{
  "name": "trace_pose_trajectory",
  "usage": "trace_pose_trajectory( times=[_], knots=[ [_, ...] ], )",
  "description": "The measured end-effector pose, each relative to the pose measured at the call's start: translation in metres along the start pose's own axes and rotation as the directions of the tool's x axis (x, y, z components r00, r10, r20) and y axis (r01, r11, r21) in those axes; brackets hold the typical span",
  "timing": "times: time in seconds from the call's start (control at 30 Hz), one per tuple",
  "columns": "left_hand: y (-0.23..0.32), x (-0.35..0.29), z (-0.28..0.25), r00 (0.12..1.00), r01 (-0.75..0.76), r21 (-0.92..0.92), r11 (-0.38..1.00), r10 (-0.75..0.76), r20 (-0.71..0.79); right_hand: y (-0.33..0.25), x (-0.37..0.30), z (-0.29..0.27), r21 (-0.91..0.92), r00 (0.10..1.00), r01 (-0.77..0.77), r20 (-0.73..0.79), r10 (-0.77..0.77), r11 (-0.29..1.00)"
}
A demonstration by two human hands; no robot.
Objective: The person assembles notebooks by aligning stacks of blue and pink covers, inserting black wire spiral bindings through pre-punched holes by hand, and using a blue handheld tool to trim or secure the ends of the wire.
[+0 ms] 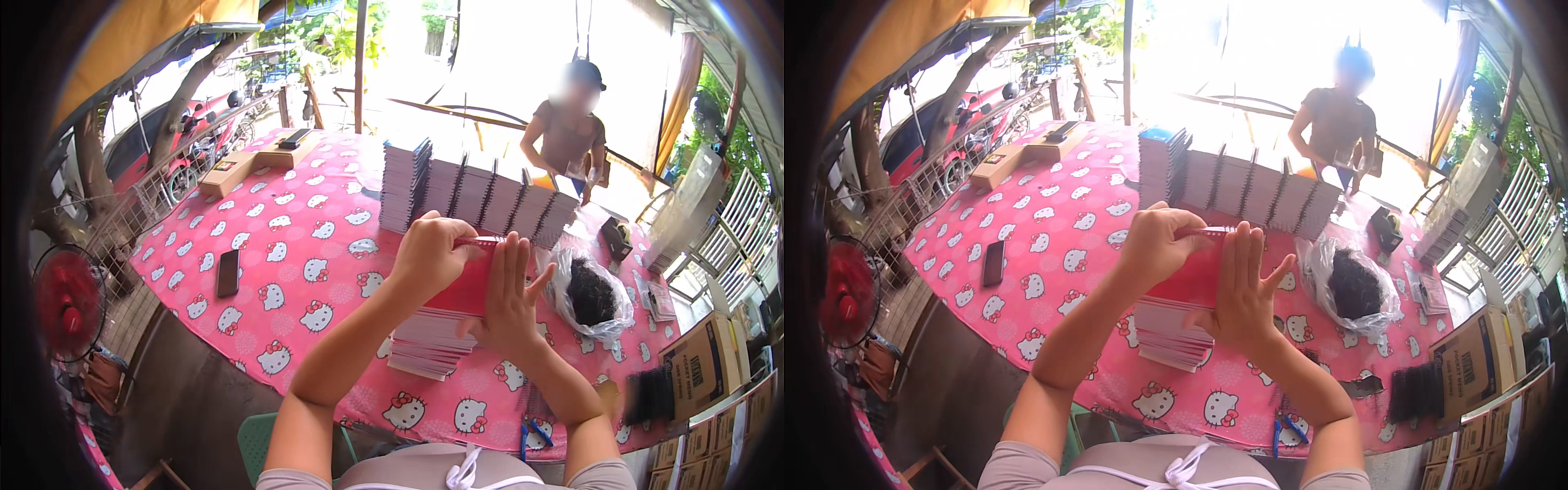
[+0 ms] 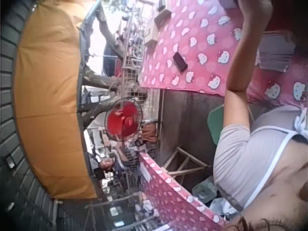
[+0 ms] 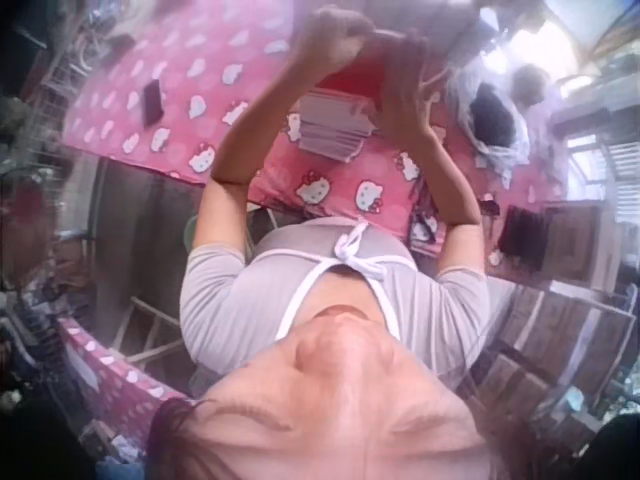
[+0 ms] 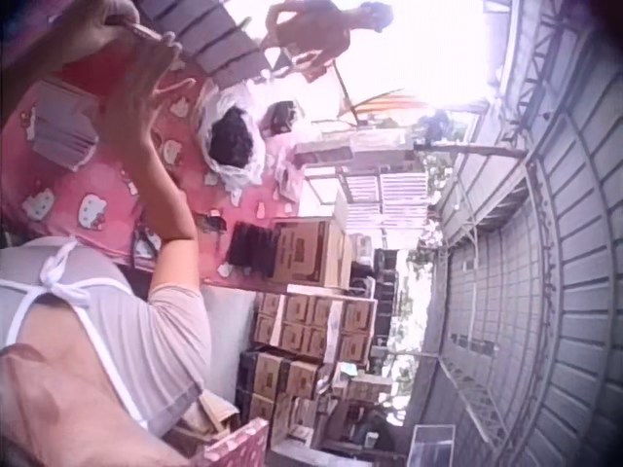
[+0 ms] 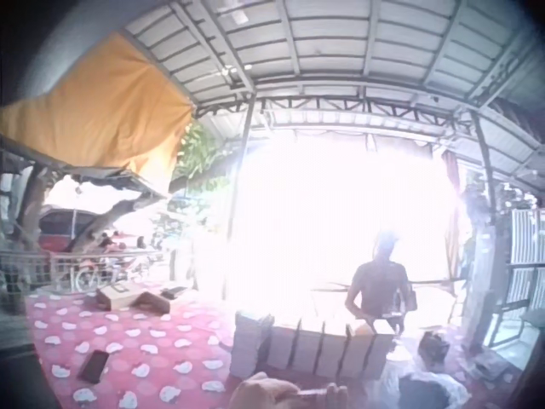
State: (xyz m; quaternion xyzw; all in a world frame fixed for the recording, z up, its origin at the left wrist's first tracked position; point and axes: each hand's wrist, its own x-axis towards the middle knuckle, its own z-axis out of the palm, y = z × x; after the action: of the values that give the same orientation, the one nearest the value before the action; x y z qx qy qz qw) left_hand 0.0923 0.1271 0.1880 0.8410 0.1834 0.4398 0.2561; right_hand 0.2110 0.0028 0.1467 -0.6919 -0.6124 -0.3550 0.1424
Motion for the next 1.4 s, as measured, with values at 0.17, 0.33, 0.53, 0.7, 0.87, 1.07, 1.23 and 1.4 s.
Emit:
trace_pose_trajectory(
  times=[0.17, 0.33, 0.53, 0.7, 0.87, 1.07, 1.23, 1.4],
  knots=[
    [0.010, 0.001, 0.005, 0.996, -0.040, -0.009, 0.999, 0.041, 0.082, 0.037, 0.056, -0.021, 0.026, 0.990, -0.053, -0.130, 0.056, 0.998],
    [0.011, -0.002, -0.007, 0.997, -0.053, -0.073, 0.996, 0.056, 0.048, -0.012, -0.055, -0.006, 0.123, 0.982, -0.070, 0.182, 0.047, 0.990],
    [0.013, -0.002, -0.012, 0.984, -0.140, -0.020, 0.990, 0.141, 0.109, 0.053, -0.131, 0.037, 0.479, 0.963, -0.260, 0.069, 0.260, 0.838],
    [0.013, -0.009, -0.006, 0.972, -0.235, 0.122, 0.964, 0.230, 0.053, 0.087, -0.160, 0.127, 0.290, 0.855, -0.351, 0.487, 0.178, 0.890],
    [0.010, -0.009, 0.002, 0.967, -0.253, 0.092, 0.963, 0.254, -0.001, 0.107, -0.164, 0.169, 0.044, 0.585, -0.453, 0.769, 0.260, 0.891],
    [0.006, -0.009, -0.002, 0.985, -0.167, 0.017, 0.986, 0.166, 0.045, 0.121, 0.000, 0.057, 0.958, 0.974, -0.199, 0.169, 0.153, 0.208],
    [0.012, -0.005, -0.005, 0.987, -0.146, 0.028, 0.989, 0.144, 0.072, 0.135, 0.048, 0.000, 0.939, 0.958, -0.243, 0.272, -0.095, 0.244],
    [0.013, 0.000, -0.006, 0.989, -0.094, 0.024, 0.995, 0.091, 0.114, 0.146, 0.060, 0.013, 0.620, 0.939, -0.048, 0.296, -0.176, 0.783]
  ],
)
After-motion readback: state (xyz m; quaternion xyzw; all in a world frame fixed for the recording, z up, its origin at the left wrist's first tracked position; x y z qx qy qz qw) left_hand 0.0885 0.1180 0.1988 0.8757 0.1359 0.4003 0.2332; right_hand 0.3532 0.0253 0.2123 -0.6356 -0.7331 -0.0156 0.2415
